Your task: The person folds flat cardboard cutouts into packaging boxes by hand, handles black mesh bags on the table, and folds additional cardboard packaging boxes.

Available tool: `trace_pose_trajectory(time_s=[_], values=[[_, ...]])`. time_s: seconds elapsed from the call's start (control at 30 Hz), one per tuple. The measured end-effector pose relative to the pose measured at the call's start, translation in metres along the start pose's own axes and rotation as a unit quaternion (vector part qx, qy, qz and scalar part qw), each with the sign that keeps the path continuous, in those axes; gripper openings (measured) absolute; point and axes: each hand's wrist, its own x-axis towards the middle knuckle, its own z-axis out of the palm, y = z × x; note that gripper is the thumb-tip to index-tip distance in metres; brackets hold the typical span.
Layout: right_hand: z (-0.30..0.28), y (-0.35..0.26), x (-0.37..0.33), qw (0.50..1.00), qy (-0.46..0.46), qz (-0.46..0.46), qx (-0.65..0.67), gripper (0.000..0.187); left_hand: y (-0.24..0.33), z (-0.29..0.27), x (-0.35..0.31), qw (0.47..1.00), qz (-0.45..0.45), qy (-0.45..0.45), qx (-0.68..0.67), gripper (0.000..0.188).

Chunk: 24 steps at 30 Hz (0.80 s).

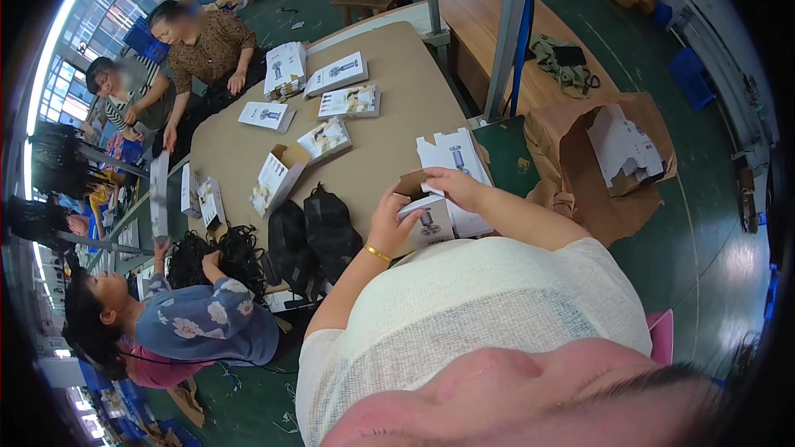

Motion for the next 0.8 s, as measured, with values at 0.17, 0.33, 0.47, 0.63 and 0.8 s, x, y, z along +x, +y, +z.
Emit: trace_pose_trajectory(time_s=[0.17, 0.33, 0.47, 0.63, 0.8], values=[[0.011, -0.035, -0.017, 0.978, -0.096, -0.003, -0.185, 0.041, -0.01, 0.012, -0.01, 0.988, -0.019, 0.029, -0.15, 0.039], [0.024, -0.044, -0.016, 0.947, -0.021, 0.073, -0.311, 0.03, -0.018, 0.023, -0.016, 0.987, -0.037, 0.044, -0.148, 0.043], [0.014, -0.03, -0.007, 0.932, -0.004, -0.009, -0.361, 0.043, 0.011, 0.004, -0.004, 0.999, -0.015, 0.029, -0.008, 0.043], [-0.001, -0.018, 0.012, 0.915, 0.002, -0.021, -0.404, 0.045, -0.003, -0.015, -0.01, 0.993, -0.096, 0.008, -0.067, 0.051], [-0.073, 0.001, 0.046, 0.862, 0.372, -0.075, -0.336, 0.063, -0.033, -0.067, 0.017, 0.9, -0.143, 0.384, -0.148, 0.051]])
